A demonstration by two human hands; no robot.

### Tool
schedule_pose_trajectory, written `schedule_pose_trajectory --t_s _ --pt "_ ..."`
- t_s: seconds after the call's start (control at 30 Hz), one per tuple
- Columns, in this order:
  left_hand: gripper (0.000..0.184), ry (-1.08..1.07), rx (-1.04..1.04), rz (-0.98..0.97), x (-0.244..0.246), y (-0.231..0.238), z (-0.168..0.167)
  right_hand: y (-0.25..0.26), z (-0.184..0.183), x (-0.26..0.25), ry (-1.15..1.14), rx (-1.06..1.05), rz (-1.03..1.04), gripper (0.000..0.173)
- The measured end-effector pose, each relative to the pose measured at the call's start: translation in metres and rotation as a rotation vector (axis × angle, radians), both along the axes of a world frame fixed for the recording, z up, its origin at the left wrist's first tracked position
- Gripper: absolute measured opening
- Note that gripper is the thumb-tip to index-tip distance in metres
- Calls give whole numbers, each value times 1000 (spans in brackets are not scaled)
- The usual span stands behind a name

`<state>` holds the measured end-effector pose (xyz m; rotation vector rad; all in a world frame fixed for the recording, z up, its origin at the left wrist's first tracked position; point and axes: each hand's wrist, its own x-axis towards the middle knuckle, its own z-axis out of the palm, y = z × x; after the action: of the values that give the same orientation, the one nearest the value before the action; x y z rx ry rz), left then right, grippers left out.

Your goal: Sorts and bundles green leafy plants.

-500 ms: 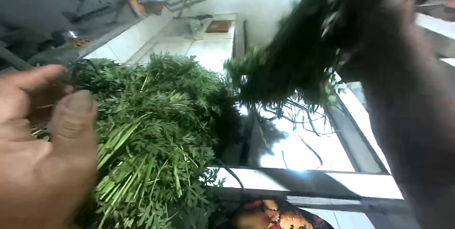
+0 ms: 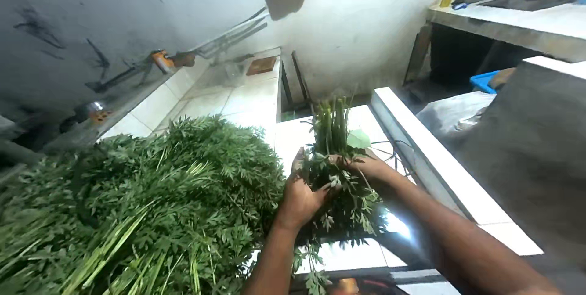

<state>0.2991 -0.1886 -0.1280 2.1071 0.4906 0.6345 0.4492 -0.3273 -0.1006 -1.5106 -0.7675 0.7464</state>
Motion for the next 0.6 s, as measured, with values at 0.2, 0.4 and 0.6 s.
schedule_pose_trajectory --t_s 0.2,0.4,0.6 --pt "116 -106 -236 -130 21 -2 -20 1 -18 2 -44 -57 19 53" --pt "65 86 -255 -48 20 -11 -18 15 -36 15 -351 -24 -30 68" --pt "54 80 -230 16 22 0 -35 -3 -17 43 -270 20 117 61"
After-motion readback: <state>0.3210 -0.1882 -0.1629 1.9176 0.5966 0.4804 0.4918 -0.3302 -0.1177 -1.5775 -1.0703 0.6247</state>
